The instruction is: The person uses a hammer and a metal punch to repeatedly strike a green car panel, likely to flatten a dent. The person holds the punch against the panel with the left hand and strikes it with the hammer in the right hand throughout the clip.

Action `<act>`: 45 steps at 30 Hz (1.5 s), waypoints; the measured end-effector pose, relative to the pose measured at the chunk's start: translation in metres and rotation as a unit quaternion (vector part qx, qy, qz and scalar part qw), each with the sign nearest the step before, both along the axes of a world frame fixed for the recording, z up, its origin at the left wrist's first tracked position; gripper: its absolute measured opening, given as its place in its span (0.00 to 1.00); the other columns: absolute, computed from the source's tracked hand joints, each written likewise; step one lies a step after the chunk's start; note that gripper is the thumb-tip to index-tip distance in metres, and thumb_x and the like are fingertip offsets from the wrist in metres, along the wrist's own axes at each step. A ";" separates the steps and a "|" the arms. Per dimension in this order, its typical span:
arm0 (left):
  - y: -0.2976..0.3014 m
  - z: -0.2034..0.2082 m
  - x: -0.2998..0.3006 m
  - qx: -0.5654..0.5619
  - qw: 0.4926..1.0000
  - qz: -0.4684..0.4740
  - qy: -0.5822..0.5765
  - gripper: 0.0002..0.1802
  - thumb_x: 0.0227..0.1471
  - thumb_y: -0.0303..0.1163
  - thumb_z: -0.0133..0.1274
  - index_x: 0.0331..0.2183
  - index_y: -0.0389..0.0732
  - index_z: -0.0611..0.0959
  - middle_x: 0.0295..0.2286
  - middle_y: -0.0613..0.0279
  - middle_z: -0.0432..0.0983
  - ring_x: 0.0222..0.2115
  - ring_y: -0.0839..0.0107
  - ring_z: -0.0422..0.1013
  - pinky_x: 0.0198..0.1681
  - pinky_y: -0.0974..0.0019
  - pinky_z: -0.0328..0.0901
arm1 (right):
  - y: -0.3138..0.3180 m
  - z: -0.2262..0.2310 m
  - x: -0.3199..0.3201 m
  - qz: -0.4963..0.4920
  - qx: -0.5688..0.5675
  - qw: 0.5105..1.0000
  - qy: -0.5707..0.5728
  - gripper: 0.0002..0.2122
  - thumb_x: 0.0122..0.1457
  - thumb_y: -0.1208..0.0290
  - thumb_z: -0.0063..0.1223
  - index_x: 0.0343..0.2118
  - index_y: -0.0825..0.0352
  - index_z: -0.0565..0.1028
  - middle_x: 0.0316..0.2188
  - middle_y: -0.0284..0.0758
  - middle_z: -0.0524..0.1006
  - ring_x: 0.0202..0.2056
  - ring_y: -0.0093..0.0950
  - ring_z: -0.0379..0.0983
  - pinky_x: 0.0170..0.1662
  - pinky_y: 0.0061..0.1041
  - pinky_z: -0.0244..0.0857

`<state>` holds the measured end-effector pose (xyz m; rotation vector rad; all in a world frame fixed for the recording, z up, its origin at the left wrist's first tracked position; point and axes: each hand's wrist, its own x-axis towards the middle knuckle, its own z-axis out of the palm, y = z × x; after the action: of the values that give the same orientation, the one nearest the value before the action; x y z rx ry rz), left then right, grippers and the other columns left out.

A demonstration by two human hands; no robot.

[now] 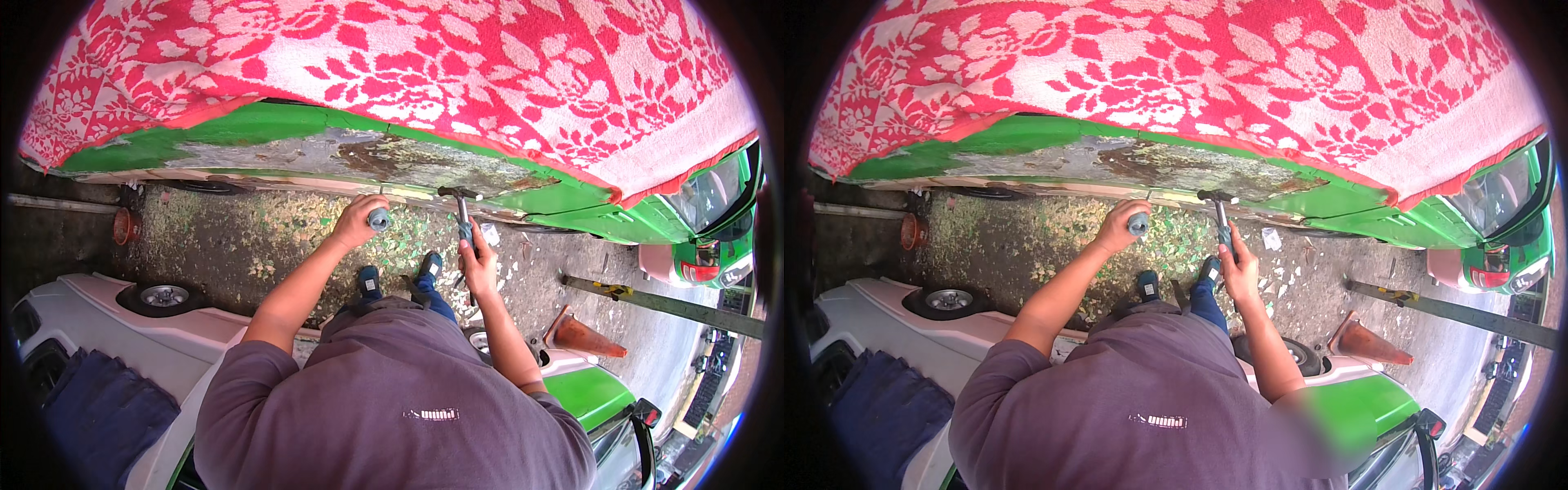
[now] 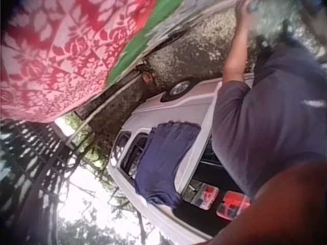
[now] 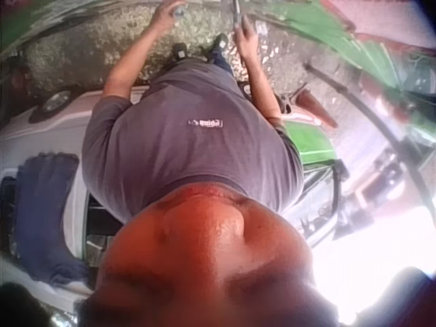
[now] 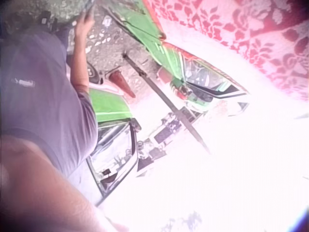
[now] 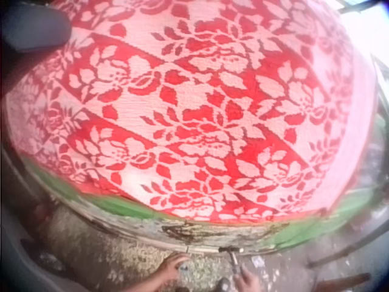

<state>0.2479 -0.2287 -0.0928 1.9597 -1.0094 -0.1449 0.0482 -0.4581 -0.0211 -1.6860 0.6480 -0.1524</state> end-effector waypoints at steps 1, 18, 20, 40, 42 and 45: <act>0.000 0.001 0.000 0.001 1.000 -0.001 0.001 0.24 0.36 0.19 0.62 0.40 0.43 0.80 0.45 0.60 0.78 0.45 0.55 0.73 0.49 0.57 0.69 | 0.000 0.001 0.000 -0.001 -0.003 1.000 0.004 0.25 0.64 0.71 0.50 0.64 0.61 0.64 0.20 0.27 0.70 0.19 0.15 0.65 0.24 0.20 0.63; -0.003 0.007 0.000 0.022 1.000 -0.014 0.001 0.24 0.36 0.20 0.63 0.40 0.44 0.80 0.45 0.60 0.77 0.45 0.56 0.73 0.48 0.56 0.69 | 0.002 0.001 0.001 -0.003 0.004 1.000 -0.013 0.24 0.64 0.73 0.50 0.64 0.63 0.64 0.21 0.26 0.70 0.20 0.15 0.64 0.24 0.20 0.63; -0.003 0.005 0.001 0.015 1.000 -0.017 -0.004 0.23 0.36 0.20 0.63 0.40 0.44 0.80 0.45 0.60 0.78 0.44 0.56 0.73 0.47 0.57 0.69 | 0.002 0.002 0.001 -0.003 0.005 1.000 -0.011 0.24 0.64 0.73 0.50 0.64 0.62 0.64 0.21 0.26 0.70 0.20 0.15 0.64 0.24 0.20 0.63; -0.005 0.008 0.006 0.034 0.997 -0.057 -0.030 0.24 0.34 0.21 0.64 0.39 0.44 0.79 0.43 0.64 0.78 0.41 0.58 0.71 0.47 0.58 0.68 | 0.002 0.003 -0.005 -0.014 0.017 1.000 -0.012 0.25 0.64 0.73 0.50 0.64 0.63 0.64 0.21 0.26 0.70 0.20 0.15 0.64 0.24 0.20 0.63; -0.004 0.008 0.007 0.025 0.997 -0.058 -0.034 0.24 0.34 0.21 0.64 0.39 0.44 0.79 0.43 0.64 0.78 0.41 0.58 0.71 0.47 0.58 0.68 | 0.002 0.000 -0.007 -0.014 0.019 1.000 -0.013 0.25 0.64 0.73 0.50 0.64 0.63 0.64 0.21 0.26 0.70 0.20 0.15 0.64 0.24 0.20 0.63; -0.004 0.005 0.007 0.022 0.997 -0.058 -0.036 0.23 0.35 0.21 0.64 0.39 0.44 0.79 0.43 0.63 0.78 0.41 0.58 0.71 0.46 0.58 0.67 | 0.002 -0.001 -0.007 -0.015 0.025 0.999 -0.016 0.25 0.64 0.73 0.50 0.64 0.63 0.64 0.21 0.26 0.70 0.20 0.15 0.64 0.24 0.20 0.63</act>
<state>0.2548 -0.2329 -0.0877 1.9581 -1.1767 -0.1640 0.0410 -0.4560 -0.0217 -1.6223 0.6484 -0.1836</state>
